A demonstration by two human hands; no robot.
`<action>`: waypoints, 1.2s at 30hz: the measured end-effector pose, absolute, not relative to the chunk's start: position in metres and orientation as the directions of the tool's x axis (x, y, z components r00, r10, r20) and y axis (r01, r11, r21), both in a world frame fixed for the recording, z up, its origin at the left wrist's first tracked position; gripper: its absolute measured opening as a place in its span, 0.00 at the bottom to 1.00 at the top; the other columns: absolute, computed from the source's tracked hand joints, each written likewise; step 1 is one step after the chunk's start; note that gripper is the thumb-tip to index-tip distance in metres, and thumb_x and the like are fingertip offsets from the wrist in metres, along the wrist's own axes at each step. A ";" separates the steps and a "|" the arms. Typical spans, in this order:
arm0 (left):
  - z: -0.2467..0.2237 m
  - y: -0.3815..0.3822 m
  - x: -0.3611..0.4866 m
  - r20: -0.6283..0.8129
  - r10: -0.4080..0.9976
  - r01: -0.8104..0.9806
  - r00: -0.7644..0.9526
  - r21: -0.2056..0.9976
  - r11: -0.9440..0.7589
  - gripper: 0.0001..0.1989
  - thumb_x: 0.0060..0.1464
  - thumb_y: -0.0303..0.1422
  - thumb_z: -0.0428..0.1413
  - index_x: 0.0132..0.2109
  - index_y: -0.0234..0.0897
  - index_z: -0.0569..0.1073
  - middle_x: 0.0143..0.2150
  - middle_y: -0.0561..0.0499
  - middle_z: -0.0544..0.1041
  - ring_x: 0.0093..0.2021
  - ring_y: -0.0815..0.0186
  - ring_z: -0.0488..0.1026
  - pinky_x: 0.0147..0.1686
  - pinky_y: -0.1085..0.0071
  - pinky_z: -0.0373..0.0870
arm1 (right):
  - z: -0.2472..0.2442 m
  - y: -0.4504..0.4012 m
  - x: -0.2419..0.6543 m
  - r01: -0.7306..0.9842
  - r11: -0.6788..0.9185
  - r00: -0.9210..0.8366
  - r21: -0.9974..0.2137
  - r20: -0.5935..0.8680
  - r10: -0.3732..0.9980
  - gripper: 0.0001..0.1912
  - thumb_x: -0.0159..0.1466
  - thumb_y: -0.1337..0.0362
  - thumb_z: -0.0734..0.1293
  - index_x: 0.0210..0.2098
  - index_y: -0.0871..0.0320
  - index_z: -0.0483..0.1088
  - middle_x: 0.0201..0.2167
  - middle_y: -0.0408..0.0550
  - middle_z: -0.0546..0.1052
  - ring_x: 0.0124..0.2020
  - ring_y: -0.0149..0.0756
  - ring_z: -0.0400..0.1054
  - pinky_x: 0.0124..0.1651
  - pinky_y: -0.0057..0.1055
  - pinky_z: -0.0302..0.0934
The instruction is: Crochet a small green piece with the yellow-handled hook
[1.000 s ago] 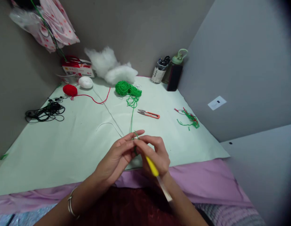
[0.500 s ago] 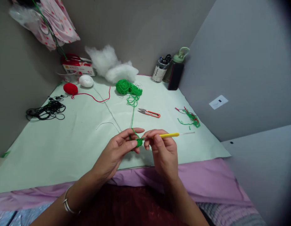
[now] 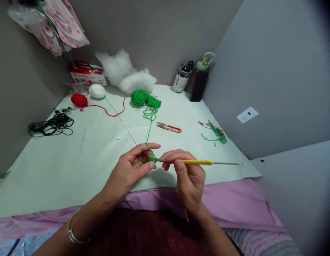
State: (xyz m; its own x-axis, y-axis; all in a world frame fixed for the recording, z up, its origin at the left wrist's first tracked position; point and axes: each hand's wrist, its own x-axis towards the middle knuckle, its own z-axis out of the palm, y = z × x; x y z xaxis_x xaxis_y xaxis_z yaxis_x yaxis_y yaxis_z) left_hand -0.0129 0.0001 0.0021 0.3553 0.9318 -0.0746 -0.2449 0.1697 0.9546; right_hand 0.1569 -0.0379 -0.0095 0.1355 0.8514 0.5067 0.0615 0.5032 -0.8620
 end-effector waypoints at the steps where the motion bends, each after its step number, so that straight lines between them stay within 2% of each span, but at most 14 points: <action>1: 0.003 0.000 -0.013 -0.074 0.930 -0.244 0.359 0.955 0.170 0.17 0.56 0.30 0.69 0.53 0.47 0.85 0.36 0.53 0.75 0.39 0.65 0.73 0.44 0.70 0.71 | -0.010 -0.038 0.157 0.041 0.500 0.143 -0.865 0.500 0.854 0.11 0.76 0.65 0.63 0.44 0.53 0.78 0.38 0.46 0.81 0.33 0.33 0.74 0.37 0.33 0.71; 8: 0.004 -0.002 -0.014 -0.072 0.936 -0.174 0.345 0.975 0.139 0.18 0.56 0.29 0.68 0.54 0.45 0.85 0.37 0.52 0.76 0.39 0.64 0.72 0.44 0.69 0.71 | -0.012 -0.037 0.157 0.043 0.499 0.147 -0.865 0.500 0.854 0.11 0.76 0.66 0.63 0.45 0.53 0.78 0.39 0.46 0.81 0.34 0.32 0.74 0.38 0.33 0.71; 15: 0.008 -0.002 -0.012 -0.008 0.951 -0.105 0.309 0.994 0.043 0.17 0.57 0.28 0.67 0.53 0.45 0.85 0.37 0.52 0.77 0.40 0.64 0.74 0.46 0.68 0.71 | -0.006 -0.038 0.160 0.182 0.558 0.078 -0.810 0.577 0.813 0.11 0.76 0.69 0.62 0.46 0.53 0.77 0.39 0.47 0.81 0.37 0.34 0.76 0.40 0.34 0.73; 17: 0.007 -0.005 -0.009 0.070 0.968 -0.056 0.239 0.997 -0.058 0.16 0.57 0.26 0.66 0.51 0.45 0.86 0.38 0.52 0.77 0.40 0.64 0.74 0.45 0.68 0.71 | -0.006 -0.037 0.160 0.292 0.604 0.021 -0.742 0.636 0.771 0.12 0.75 0.71 0.62 0.47 0.53 0.76 0.38 0.47 0.81 0.40 0.36 0.77 0.42 0.36 0.74; 20: 0.003 -0.011 -0.004 0.165 0.977 -0.034 0.134 0.986 -0.162 0.17 0.55 0.25 0.68 0.50 0.45 0.86 0.38 0.52 0.77 0.40 0.63 0.74 0.48 0.67 0.72 | -0.013 -0.037 0.159 0.526 0.670 -0.090 -0.524 0.748 0.657 0.14 0.73 0.72 0.63 0.52 0.52 0.76 0.40 0.49 0.82 0.40 0.39 0.78 0.41 0.37 0.76; 22: 0.000 -0.014 -0.001 0.086 0.988 -0.162 0.131 0.985 -0.064 0.20 0.55 0.27 0.69 0.55 0.46 0.85 0.38 0.53 0.77 0.40 0.64 0.73 0.47 0.68 0.72 | -0.019 -0.039 0.158 0.655 0.664 -0.142 -0.361 0.804 0.578 0.18 0.71 0.72 0.67 0.57 0.50 0.76 0.42 0.51 0.83 0.41 0.41 0.78 0.40 0.38 0.77; 24: -0.001 -0.015 0.000 -0.091 0.965 -0.367 0.247 0.913 0.180 0.23 0.56 0.31 0.70 0.59 0.44 0.83 0.37 0.53 0.76 0.36 0.67 0.72 0.41 0.71 0.73 | -0.024 -0.040 0.157 0.697 0.651 -0.145 -0.301 0.830 0.539 0.21 0.70 0.71 0.69 0.60 0.47 0.75 0.44 0.51 0.83 0.43 0.42 0.79 0.39 0.38 0.77; 25: -0.001 -0.013 0.000 -0.169 0.928 -0.444 0.331 0.840 0.311 0.24 0.56 0.33 0.70 0.60 0.43 0.82 0.35 0.54 0.75 0.33 0.69 0.71 0.38 0.72 0.72 | -0.025 -0.041 0.157 0.679 0.652 -0.116 -0.338 0.827 0.550 0.20 0.71 0.71 0.68 0.59 0.46 0.76 0.45 0.51 0.83 0.44 0.42 0.80 0.40 0.39 0.77; 27: 0.001 -0.010 -0.001 -0.242 0.860 -0.520 0.449 0.712 0.472 0.23 0.55 0.34 0.71 0.58 0.40 0.83 0.33 0.55 0.73 0.30 0.72 0.68 0.35 0.75 0.71 | -0.023 -0.039 0.157 0.563 0.642 0.014 -0.521 0.782 0.623 0.15 0.73 0.69 0.66 0.54 0.47 0.78 0.42 0.50 0.82 0.42 0.41 0.79 0.39 0.39 0.77; 29: 0.002 -0.006 -0.003 -0.247 0.859 -0.549 0.448 0.683 0.482 0.21 0.54 0.32 0.72 0.55 0.40 0.85 0.34 0.54 0.74 0.34 0.72 0.70 0.40 0.75 0.71 | -0.018 -0.036 0.157 0.329 0.597 0.163 -0.732 0.667 0.727 0.12 0.75 0.67 0.64 0.47 0.51 0.80 0.37 0.48 0.81 0.36 0.38 0.77 0.37 0.38 0.75; 30: 0.003 -0.005 -0.004 -0.235 0.874 -0.555 0.425 0.696 0.456 0.20 0.54 0.31 0.72 0.55 0.41 0.85 0.36 0.54 0.75 0.37 0.71 0.72 0.44 0.75 0.71 | -0.015 -0.034 0.157 0.195 0.571 0.210 -0.797 0.603 0.770 0.11 0.75 0.66 0.64 0.44 0.52 0.80 0.35 0.48 0.80 0.33 0.36 0.75 0.35 0.36 0.74; 32: 0.004 -0.006 -0.003 -0.206 0.895 -0.533 0.397 0.742 0.407 0.21 0.53 0.31 0.72 0.55 0.43 0.85 0.39 0.52 0.77 0.43 0.67 0.73 0.51 0.73 0.70 | -0.011 -0.029 0.155 0.017 0.533 0.216 -0.846 0.523 0.824 0.10 0.75 0.63 0.66 0.41 0.53 0.80 0.35 0.47 0.80 0.30 0.34 0.73 0.32 0.34 0.72; 33: 0.004 -0.007 -0.003 -0.193 0.901 -0.512 0.389 0.768 0.386 0.21 0.53 0.32 0.72 0.55 0.44 0.85 0.40 0.52 0.78 0.45 0.66 0.73 0.52 0.72 0.69 | -0.011 -0.028 0.154 -0.011 0.525 0.200 -0.851 0.513 0.835 0.10 0.74 0.63 0.66 0.41 0.53 0.80 0.36 0.47 0.81 0.31 0.34 0.74 0.33 0.34 0.72; 36: 0.003 -0.010 0.000 -0.160 0.922 -0.436 0.352 0.844 0.312 0.19 0.55 0.33 0.72 0.54 0.45 0.86 0.40 0.52 0.79 0.45 0.65 0.71 0.51 0.71 0.68 | -0.013 -0.029 0.150 0.104 0.544 0.185 -0.832 0.554 0.812 0.09 0.74 0.66 0.67 0.43 0.51 0.81 0.37 0.47 0.83 0.36 0.36 0.77 0.36 0.35 0.74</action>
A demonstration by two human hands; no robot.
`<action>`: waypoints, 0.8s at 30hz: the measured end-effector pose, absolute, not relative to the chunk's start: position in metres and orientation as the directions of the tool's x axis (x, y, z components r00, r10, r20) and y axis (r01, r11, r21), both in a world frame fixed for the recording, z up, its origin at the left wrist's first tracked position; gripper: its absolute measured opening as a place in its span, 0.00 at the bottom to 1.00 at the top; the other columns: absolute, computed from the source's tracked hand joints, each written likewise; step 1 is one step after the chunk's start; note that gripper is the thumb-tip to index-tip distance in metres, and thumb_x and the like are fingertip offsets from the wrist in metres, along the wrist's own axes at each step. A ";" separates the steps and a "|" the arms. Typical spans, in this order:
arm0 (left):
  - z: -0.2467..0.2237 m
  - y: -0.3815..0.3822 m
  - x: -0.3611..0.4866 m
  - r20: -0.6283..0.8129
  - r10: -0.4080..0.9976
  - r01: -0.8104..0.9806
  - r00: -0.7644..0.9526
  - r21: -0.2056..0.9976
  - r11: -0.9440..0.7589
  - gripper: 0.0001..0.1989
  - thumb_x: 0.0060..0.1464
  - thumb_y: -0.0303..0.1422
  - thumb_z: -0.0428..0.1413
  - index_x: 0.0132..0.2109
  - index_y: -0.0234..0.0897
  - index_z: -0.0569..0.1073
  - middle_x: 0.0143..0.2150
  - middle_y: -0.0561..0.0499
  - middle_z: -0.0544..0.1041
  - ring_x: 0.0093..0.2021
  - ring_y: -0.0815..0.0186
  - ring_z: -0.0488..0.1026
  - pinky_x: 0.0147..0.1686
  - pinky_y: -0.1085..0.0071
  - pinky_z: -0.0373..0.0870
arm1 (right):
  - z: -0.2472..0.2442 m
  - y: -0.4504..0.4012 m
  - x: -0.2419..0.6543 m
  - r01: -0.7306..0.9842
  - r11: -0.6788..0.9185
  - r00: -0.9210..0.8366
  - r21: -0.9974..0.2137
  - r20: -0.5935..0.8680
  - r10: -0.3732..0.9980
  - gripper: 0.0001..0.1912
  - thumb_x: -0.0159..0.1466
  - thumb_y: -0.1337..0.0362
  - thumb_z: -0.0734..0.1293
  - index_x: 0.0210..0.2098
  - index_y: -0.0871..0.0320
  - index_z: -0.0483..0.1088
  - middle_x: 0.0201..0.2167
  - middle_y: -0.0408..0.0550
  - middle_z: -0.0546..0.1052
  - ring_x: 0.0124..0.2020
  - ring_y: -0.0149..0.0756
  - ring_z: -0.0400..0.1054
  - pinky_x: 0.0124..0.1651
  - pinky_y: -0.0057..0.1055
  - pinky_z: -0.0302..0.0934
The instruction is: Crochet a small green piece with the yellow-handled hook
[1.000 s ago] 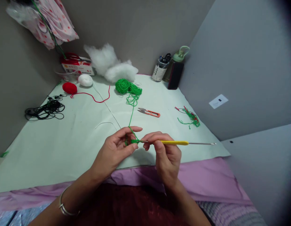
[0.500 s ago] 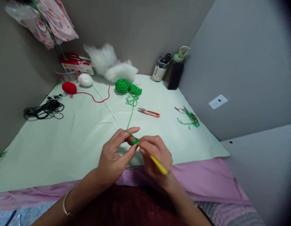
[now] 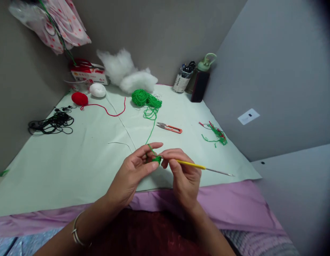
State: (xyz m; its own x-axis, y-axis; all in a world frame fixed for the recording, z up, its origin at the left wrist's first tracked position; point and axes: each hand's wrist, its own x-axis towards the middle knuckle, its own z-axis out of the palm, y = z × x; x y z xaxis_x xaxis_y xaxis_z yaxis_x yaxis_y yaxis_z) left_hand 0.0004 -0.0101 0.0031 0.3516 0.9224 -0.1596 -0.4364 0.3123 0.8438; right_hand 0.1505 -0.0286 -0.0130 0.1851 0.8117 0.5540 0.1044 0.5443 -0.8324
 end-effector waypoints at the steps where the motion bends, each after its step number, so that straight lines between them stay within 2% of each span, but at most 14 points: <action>1: 0.002 -0.011 0.002 -0.149 0.933 -0.422 0.329 0.860 0.286 0.19 0.55 0.33 0.72 0.54 0.46 0.86 0.40 0.52 0.78 0.44 0.65 0.71 0.50 0.71 0.68 | -0.015 -0.030 0.150 0.185 0.560 0.180 -0.807 0.588 0.788 0.10 0.73 0.68 0.67 0.45 0.50 0.81 0.38 0.47 0.83 0.37 0.37 0.78 0.37 0.35 0.74; 3: 0.000 -0.011 0.004 -0.143 0.945 -0.432 0.293 0.863 0.264 0.21 0.55 0.32 0.72 0.56 0.46 0.85 0.39 0.53 0.78 0.43 0.65 0.72 0.50 0.71 0.68 | -0.020 -0.034 0.149 0.385 0.595 0.132 -0.705 0.680 0.721 0.13 0.72 0.71 0.68 0.50 0.48 0.81 0.41 0.48 0.83 0.40 0.38 0.78 0.40 0.37 0.75; 5: -0.002 -0.010 0.005 -0.197 0.923 -0.486 0.329 0.803 0.345 0.21 0.55 0.32 0.71 0.57 0.44 0.84 0.39 0.52 0.79 0.43 0.65 0.73 0.50 0.70 0.69 | -0.025 -0.036 0.149 0.540 0.620 0.057 -0.569 0.760 0.648 0.17 0.71 0.72 0.69 0.53 0.47 0.81 0.45 0.50 0.83 0.43 0.40 0.79 0.42 0.38 0.76; 6: -0.002 -0.008 0.005 -0.238 0.897 -0.514 0.372 0.752 0.413 0.21 0.55 0.32 0.71 0.56 0.42 0.84 0.39 0.52 0.80 0.42 0.65 0.73 0.50 0.70 0.70 | -0.026 -0.037 0.150 0.565 0.625 0.045 -0.539 0.776 0.629 0.17 0.71 0.72 0.69 0.53 0.47 0.81 0.46 0.51 0.83 0.44 0.41 0.79 0.41 0.39 0.76; 7: -0.003 -0.006 0.004 -0.275 0.866 -0.536 0.419 0.695 0.480 0.20 0.54 0.32 0.71 0.55 0.39 0.85 0.40 0.51 0.80 0.41 0.66 0.73 0.50 0.70 0.71 | -0.026 -0.036 0.151 0.551 0.620 0.069 -0.558 0.771 0.633 0.16 0.71 0.72 0.69 0.52 0.48 0.81 0.45 0.51 0.83 0.43 0.41 0.78 0.41 0.39 0.75; 9: -0.002 -0.003 0.002 -0.311 0.819 -0.559 0.483 0.610 0.562 0.19 0.53 0.32 0.71 0.53 0.36 0.86 0.38 0.50 0.79 0.37 0.68 0.72 0.49 0.70 0.72 | -0.023 -0.034 0.154 0.396 0.579 0.194 -0.713 0.681 0.706 0.12 0.73 0.70 0.67 0.48 0.49 0.82 0.39 0.49 0.82 0.39 0.39 0.77 0.39 0.37 0.73; 11: -0.001 0.000 0.000 -0.298 0.826 -0.574 0.479 0.606 0.551 0.19 0.53 0.31 0.71 0.53 0.35 0.86 0.36 0.51 0.78 0.36 0.69 0.71 0.48 0.70 0.72 | -0.020 -0.031 0.156 0.120 0.499 0.286 -0.858 0.512 0.810 0.10 0.74 0.66 0.66 0.43 0.50 0.82 0.35 0.46 0.80 0.33 0.35 0.74 0.36 0.34 0.70; 13: 0.001 0.001 0.000 -0.252 0.849 -0.565 0.465 0.654 0.503 0.18 0.54 0.31 0.71 0.53 0.37 0.86 0.37 0.51 0.79 0.39 0.68 0.74 0.48 0.71 0.71 | -0.018 -0.029 0.157 -0.101 0.431 0.267 -0.897 0.392 0.880 0.10 0.74 0.63 0.67 0.40 0.51 0.82 0.35 0.44 0.79 0.30 0.31 0.70 0.35 0.32 0.67; 14: 0.001 0.000 0.000 -0.223 0.860 -0.553 0.459 0.686 0.473 0.17 0.54 0.31 0.71 0.52 0.38 0.86 0.38 0.51 0.80 0.41 0.66 0.75 0.49 0.71 0.70 | -0.018 -0.028 0.157 -0.154 0.410 0.238 -0.899 0.369 0.898 0.09 0.74 0.62 0.68 0.40 0.51 0.82 0.35 0.44 0.80 0.30 0.31 0.70 0.35 0.32 0.67; 18: 0.002 -0.004 0.000 -0.158 0.884 -0.487 0.441 0.785 0.383 0.14 0.55 0.32 0.70 0.50 0.41 0.86 0.41 0.50 0.81 0.46 0.63 0.75 0.53 0.68 0.68 | -0.021 -0.026 0.156 -0.181 0.375 0.180 -0.909 0.344 0.922 0.08 0.73 0.62 0.70 0.42 0.49 0.83 0.39 0.44 0.82 0.34 0.30 0.71 0.37 0.30 0.66; 24: 0.000 -0.005 -0.005 -0.203 0.878 -0.421 0.434 0.816 0.397 0.23 0.53 0.35 0.72 0.56 0.42 0.84 0.40 0.50 0.77 0.45 0.61 0.75 0.54 0.63 0.68 | -0.018 -0.025 0.156 -0.324 0.302 0.148 -0.896 0.268 0.952 0.08 0.73 0.60 0.70 0.41 0.51 0.82 0.36 0.44 0.81 0.31 0.29 0.72 0.36 0.29 0.67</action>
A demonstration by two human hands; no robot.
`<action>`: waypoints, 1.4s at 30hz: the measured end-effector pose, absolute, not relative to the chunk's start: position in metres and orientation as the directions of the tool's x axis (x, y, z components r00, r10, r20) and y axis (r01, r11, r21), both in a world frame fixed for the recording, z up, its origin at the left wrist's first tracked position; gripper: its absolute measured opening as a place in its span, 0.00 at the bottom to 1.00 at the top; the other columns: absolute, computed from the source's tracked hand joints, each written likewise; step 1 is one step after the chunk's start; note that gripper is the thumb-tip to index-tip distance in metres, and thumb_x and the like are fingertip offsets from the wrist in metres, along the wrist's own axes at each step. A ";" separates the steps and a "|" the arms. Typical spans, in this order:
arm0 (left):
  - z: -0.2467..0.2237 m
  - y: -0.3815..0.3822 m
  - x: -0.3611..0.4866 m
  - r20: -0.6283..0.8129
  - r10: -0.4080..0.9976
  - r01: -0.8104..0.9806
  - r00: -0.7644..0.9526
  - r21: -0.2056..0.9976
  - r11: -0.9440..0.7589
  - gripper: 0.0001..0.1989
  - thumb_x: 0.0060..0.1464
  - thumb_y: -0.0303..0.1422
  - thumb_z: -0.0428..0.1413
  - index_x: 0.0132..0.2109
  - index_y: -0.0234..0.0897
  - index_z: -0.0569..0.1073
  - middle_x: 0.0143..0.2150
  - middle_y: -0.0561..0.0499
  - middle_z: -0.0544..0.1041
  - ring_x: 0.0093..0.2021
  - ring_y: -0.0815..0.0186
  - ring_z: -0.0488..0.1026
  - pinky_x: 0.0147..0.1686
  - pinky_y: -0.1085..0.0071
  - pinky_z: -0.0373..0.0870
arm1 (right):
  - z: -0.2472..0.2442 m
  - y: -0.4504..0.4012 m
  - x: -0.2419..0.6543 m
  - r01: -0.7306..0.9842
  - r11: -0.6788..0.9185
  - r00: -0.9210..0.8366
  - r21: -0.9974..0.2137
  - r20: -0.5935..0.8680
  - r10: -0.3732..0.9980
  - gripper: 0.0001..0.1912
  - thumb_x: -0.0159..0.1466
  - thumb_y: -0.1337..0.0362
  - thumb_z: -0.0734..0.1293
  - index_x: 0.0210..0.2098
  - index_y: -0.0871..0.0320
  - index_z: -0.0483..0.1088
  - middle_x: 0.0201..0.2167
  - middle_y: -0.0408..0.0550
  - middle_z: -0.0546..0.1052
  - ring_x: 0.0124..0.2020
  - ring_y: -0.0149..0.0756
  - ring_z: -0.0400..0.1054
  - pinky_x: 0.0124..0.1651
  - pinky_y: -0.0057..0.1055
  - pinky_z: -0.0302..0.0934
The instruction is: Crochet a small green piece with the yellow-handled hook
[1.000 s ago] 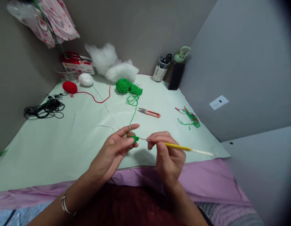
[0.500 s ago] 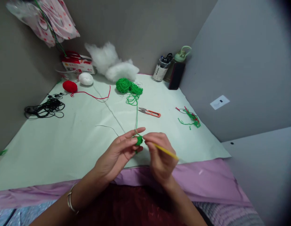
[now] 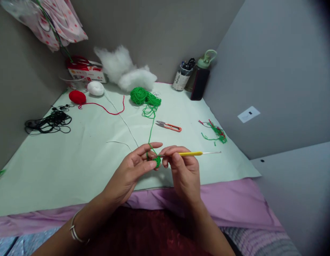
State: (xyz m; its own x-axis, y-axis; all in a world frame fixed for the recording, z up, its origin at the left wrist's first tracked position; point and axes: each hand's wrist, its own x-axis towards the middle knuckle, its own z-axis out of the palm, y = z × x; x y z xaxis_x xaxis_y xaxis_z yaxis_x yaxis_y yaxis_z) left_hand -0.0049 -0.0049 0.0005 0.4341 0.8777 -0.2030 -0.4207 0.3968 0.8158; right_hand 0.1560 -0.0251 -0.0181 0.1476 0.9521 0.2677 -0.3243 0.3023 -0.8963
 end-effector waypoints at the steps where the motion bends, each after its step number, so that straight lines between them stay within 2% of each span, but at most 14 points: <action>1: 0.001 -0.005 -0.005 -0.204 0.879 -0.417 0.431 0.819 0.395 0.23 0.53 0.35 0.72 0.56 0.42 0.84 0.41 0.50 0.77 0.45 0.61 0.74 0.53 0.64 0.68 | -0.017 -0.025 0.156 -0.344 0.295 0.153 -0.892 0.256 0.954 0.08 0.73 0.59 0.70 0.40 0.52 0.82 0.36 0.43 0.81 0.31 0.29 0.72 0.36 0.28 0.67; 10: 0.002 -0.004 -0.007 -0.175 0.914 -0.387 0.367 0.865 0.321 0.17 0.52 0.34 0.72 0.51 0.46 0.87 0.37 0.52 0.75 0.43 0.65 0.70 0.47 0.71 0.67 | -0.016 -0.027 0.160 -0.333 0.326 0.107 -0.885 0.308 0.945 0.11 0.76 0.59 0.66 0.41 0.53 0.78 0.37 0.44 0.82 0.33 0.29 0.75 0.39 0.28 0.71; 13: -0.002 -0.004 -0.008 -0.150 0.920 -0.376 0.361 0.880 0.291 0.17 0.54 0.33 0.71 0.51 0.47 0.87 0.38 0.52 0.76 0.43 0.66 0.71 0.47 0.72 0.67 | -0.015 -0.030 0.162 -0.207 0.393 0.110 -0.896 0.378 0.919 0.11 0.77 0.62 0.63 0.43 0.53 0.77 0.39 0.45 0.82 0.34 0.30 0.76 0.40 0.30 0.72; 15: -0.006 -0.004 -0.007 -0.123 0.930 -0.364 0.345 0.896 0.254 0.17 0.56 0.32 0.70 0.52 0.48 0.87 0.38 0.53 0.76 0.42 0.67 0.71 0.47 0.72 0.68 | -0.015 -0.033 0.163 -0.010 0.489 0.102 -0.872 0.486 0.868 0.12 0.78 0.65 0.61 0.44 0.53 0.77 0.39 0.46 0.82 0.36 0.32 0.77 0.41 0.32 0.73; 19: -0.011 -0.008 -0.001 -0.106 0.954 -0.385 0.280 0.898 0.212 0.19 0.58 0.30 0.70 0.55 0.50 0.85 0.38 0.55 0.76 0.41 0.70 0.72 0.45 0.75 0.69 | -0.021 -0.037 0.162 0.515 0.681 -0.098 -0.520 0.754 0.650 0.12 0.75 0.70 0.64 0.52 0.52 0.76 0.42 0.51 0.82 0.43 0.39 0.79 0.43 0.37 0.76; 22: -0.010 -0.010 0.001 -0.219 0.906 -0.492 0.363 0.780 0.386 0.21 0.56 0.32 0.71 0.57 0.46 0.84 0.39 0.54 0.78 0.39 0.70 0.73 0.44 0.75 0.71 | -0.028 -0.038 0.160 0.673 0.660 -0.128 -0.333 0.827 0.548 0.17 0.72 0.71 0.68 0.56 0.49 0.77 0.46 0.52 0.83 0.45 0.41 0.79 0.42 0.38 0.77; 24: -0.008 -0.008 0.001 -0.291 0.841 -0.529 0.456 0.672 0.519 0.20 0.55 0.33 0.71 0.55 0.42 0.85 0.38 0.51 0.79 0.39 0.68 0.75 0.45 0.73 0.73 | -0.029 -0.038 0.158 0.605 0.653 -0.026 -0.456 0.808 0.588 0.16 0.73 0.71 0.67 0.55 0.48 0.78 0.45 0.51 0.83 0.45 0.41 0.79 0.43 0.38 0.77; 27: -0.004 -0.004 -0.001 -0.295 0.839 -0.543 0.457 0.655 0.526 0.18 0.54 0.32 0.71 0.52 0.39 0.86 0.39 0.50 0.80 0.42 0.66 0.77 0.52 0.68 0.73 | -0.025 -0.034 0.156 0.218 0.590 0.187 -0.777 0.627 0.757 0.12 0.75 0.68 0.64 0.47 0.51 0.80 0.38 0.47 0.82 0.37 0.36 0.77 0.39 0.36 0.74; 29: -0.002 -0.004 0.000 -0.253 0.875 -0.530 0.412 0.715 0.456 0.18 0.54 0.32 0.71 0.52 0.41 0.86 0.39 0.51 0.81 0.44 0.65 0.77 0.55 0.67 0.71 | -0.022 -0.030 0.155 -0.029 0.518 0.225 -0.855 0.500 0.837 0.11 0.76 0.65 0.64 0.43 0.52 0.80 0.36 0.46 0.80 0.33 0.34 0.74 0.36 0.34 0.72; 31: -0.002 -0.005 0.001 -0.213 0.892 -0.496 0.397 0.769 0.405 0.19 0.53 0.32 0.72 0.53 0.44 0.86 0.41 0.52 0.81 0.46 0.64 0.76 0.55 0.68 0.69 | -0.021 -0.028 0.153 -0.101 0.480 0.208 -0.871 0.454 0.867 0.10 0.75 0.63 0.66 0.42 0.51 0.81 0.37 0.46 0.81 0.36 0.35 0.75 0.38 0.34 0.72; 34: -0.004 -0.008 0.002 -0.199 0.901 -0.426 0.385 0.828 0.364 0.19 0.56 0.33 0.71 0.55 0.45 0.85 0.43 0.51 0.82 0.47 0.65 0.74 0.53 0.70 0.68 | -0.024 -0.030 0.150 0.014 0.501 0.201 -0.865 0.493 0.846 0.10 0.74 0.66 0.67 0.44 0.49 0.82 0.40 0.46 0.84 0.42 0.37 0.77 0.44 0.36 0.73; 37: -0.006 -0.010 0.003 -0.190 0.925 -0.406 0.329 0.856 0.321 0.21 0.56 0.33 0.71 0.58 0.46 0.84 0.41 0.53 0.80 0.46 0.66 0.73 0.52 0.71 0.67 | -0.029 -0.035 0.149 0.267 0.562 0.145 -0.783 0.609 0.780 0.15 0.73 0.71 0.67 0.51 0.46 0.81 0.43 0.47 0.84 0.44 0.38 0.78 0.46 0.38 0.74; 40: -0.007 -0.009 0.004 -0.245 0.903 -0.499 0.353 0.767 0.403 0.21 0.56 0.32 0.70 0.57 0.43 0.84 0.40 0.52 0.81 0.45 0.65 0.75 0.53 0.69 0.68 | -0.033 -0.038 0.150 0.486 0.617 0.045 -0.620 0.722 0.691 0.20 0.70 0.73 0.70 0.56 0.44 0.80 0.48 0.50 0.83 0.47 0.41 0.78 0.46 0.39 0.75; 42: -0.006 -0.006 0.003 -0.286 0.851 -0.552 0.441 0.661 0.509 0.18 0.56 0.32 0.69 0.55 0.39 0.85 0.41 0.50 0.82 0.46 0.64 0.76 0.54 0.68 0.69 | -0.031 -0.037 0.151 0.457 0.605 0.095 -0.652 0.713 0.695 0.19 0.70 0.72 0.69 0.54 0.45 0.81 0.46 0.50 0.84 0.45 0.40 0.78 0.45 0.39 0.75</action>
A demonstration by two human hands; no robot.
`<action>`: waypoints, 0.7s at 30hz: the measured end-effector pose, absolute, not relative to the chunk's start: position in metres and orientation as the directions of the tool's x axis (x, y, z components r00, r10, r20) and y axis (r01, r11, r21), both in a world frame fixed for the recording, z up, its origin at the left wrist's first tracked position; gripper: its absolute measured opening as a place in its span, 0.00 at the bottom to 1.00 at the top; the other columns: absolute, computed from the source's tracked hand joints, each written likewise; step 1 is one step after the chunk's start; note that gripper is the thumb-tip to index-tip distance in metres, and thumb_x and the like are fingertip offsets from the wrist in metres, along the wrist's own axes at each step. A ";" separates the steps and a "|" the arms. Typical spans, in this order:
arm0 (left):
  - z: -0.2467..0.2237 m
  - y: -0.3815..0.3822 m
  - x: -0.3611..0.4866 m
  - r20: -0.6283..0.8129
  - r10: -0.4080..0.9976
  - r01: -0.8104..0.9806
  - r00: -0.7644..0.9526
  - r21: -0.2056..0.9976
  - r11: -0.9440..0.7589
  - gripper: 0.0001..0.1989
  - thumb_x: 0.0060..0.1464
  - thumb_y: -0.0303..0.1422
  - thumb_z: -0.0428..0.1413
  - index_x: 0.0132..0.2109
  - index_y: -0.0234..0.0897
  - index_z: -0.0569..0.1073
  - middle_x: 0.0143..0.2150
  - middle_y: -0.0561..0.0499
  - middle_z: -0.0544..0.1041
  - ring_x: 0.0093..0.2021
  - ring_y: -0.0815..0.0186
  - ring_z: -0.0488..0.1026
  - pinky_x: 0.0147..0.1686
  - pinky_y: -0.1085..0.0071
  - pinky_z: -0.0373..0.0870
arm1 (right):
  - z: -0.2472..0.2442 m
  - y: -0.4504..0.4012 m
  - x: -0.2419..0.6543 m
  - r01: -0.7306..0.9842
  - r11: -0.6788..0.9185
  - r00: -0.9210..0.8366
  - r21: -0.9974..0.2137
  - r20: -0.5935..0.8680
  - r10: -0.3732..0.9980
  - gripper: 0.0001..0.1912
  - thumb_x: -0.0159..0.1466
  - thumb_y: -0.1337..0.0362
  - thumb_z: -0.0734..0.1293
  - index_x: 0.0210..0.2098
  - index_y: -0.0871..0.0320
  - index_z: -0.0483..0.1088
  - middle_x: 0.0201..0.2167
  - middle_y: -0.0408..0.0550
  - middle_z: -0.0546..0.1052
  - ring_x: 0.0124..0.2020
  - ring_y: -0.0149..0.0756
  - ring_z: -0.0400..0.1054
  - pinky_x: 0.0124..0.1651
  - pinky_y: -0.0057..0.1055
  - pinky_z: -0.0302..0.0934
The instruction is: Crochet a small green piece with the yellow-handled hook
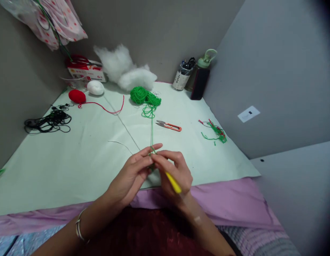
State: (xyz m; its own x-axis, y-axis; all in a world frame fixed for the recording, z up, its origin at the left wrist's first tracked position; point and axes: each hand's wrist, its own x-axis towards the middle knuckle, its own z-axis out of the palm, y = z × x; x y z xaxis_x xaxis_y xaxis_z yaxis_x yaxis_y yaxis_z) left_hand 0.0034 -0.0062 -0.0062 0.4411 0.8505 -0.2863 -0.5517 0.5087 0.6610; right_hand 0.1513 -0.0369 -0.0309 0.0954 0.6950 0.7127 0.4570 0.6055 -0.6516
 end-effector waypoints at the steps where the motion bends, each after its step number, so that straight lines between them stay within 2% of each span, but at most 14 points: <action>1: -0.005 -0.005 0.002 -0.292 0.826 -0.561 0.481 0.622 0.546 0.17 0.56 0.31 0.69 0.54 0.37 0.85 0.42 0.48 0.82 0.46 0.63 0.76 0.55 0.67 0.69 | -0.029 -0.036 0.152 0.380 0.582 0.157 -0.719 0.670 0.725 0.16 0.71 0.71 0.69 0.52 0.46 0.82 0.43 0.49 0.84 0.42 0.39 0.78 0.43 0.38 0.74; 3: -0.004 -0.002 0.000 -0.282 0.814 -0.568 0.507 0.601 0.562 0.17 0.57 0.31 0.68 0.54 0.35 0.85 0.42 0.47 0.83 0.46 0.63 0.77 0.57 0.66 0.69 | -0.022 -0.032 0.154 0.131 0.513 0.279 -0.848 0.528 0.802 0.12 0.73 0.68 0.67 0.45 0.48 0.83 0.37 0.46 0.82 0.34 0.34 0.75 0.38 0.34 0.72; 6: -0.001 -0.001 -0.001 -0.235 0.853 -0.541 0.466 0.687 0.485 0.17 0.57 0.31 0.69 0.54 0.38 0.85 0.41 0.49 0.83 0.44 0.63 0.76 0.55 0.65 0.68 | -0.016 -0.028 0.153 -0.179 0.424 0.271 -0.888 0.370 0.889 0.09 0.73 0.63 0.68 0.40 0.50 0.83 0.35 0.44 0.81 0.30 0.31 0.72 0.34 0.31 0.69; 8: 0.000 -0.003 0.000 -0.187 0.872 -0.508 0.452 0.750 0.424 0.15 0.57 0.31 0.69 0.52 0.40 0.85 0.41 0.50 0.83 0.44 0.63 0.76 0.54 0.65 0.67 | -0.015 -0.028 0.150 -0.206 0.407 0.236 -0.890 0.358 0.903 0.08 0.73 0.62 0.70 0.40 0.50 0.83 0.36 0.45 0.81 0.31 0.32 0.72 0.35 0.31 0.68; 10: 0.000 -0.005 0.000 -0.160 0.881 -0.478 0.446 0.789 0.386 0.14 0.57 0.31 0.69 0.52 0.42 0.86 0.41 0.50 0.83 0.45 0.62 0.76 0.53 0.66 0.67 | -0.017 -0.028 0.148 -0.159 0.409 0.225 -0.899 0.370 0.901 0.08 0.72 0.61 0.70 0.41 0.51 0.83 0.37 0.45 0.82 0.33 0.32 0.72 0.36 0.31 0.68; 13: 0.000 -0.006 -0.001 -0.172 0.881 -0.447 0.441 0.809 0.381 0.19 0.57 0.32 0.70 0.55 0.44 0.84 0.41 0.50 0.82 0.46 0.62 0.76 0.54 0.65 0.67 | -0.020 -0.028 0.149 -0.128 0.390 0.204 -0.912 0.360 0.910 0.08 0.73 0.60 0.70 0.41 0.51 0.83 0.38 0.46 0.84 0.33 0.33 0.73 0.36 0.32 0.68; 17: 0.004 -0.005 -0.004 -0.204 0.878 -0.424 0.432 0.814 0.397 0.23 0.55 0.33 0.70 0.58 0.44 0.83 0.41 0.50 0.80 0.47 0.60 0.75 0.55 0.63 0.67 | -0.018 -0.025 0.153 -0.235 0.334 0.199 -0.913 0.291 0.936 0.09 0.72 0.57 0.70 0.40 0.52 0.82 0.36 0.46 0.84 0.30 0.32 0.73 0.35 0.31 0.69; 21: 0.006 -0.004 -0.006 -0.211 0.892 -0.399 0.401 0.836 0.377 0.19 0.55 0.34 0.70 0.54 0.43 0.85 0.39 0.50 0.77 0.40 0.63 0.71 0.45 0.66 0.68 | -0.014 -0.024 0.156 -0.324 0.302 0.194 -0.897 0.250 0.949 0.11 0.73 0.56 0.70 0.37 0.54 0.79 0.34 0.45 0.83 0.28 0.30 0.72 0.34 0.30 0.69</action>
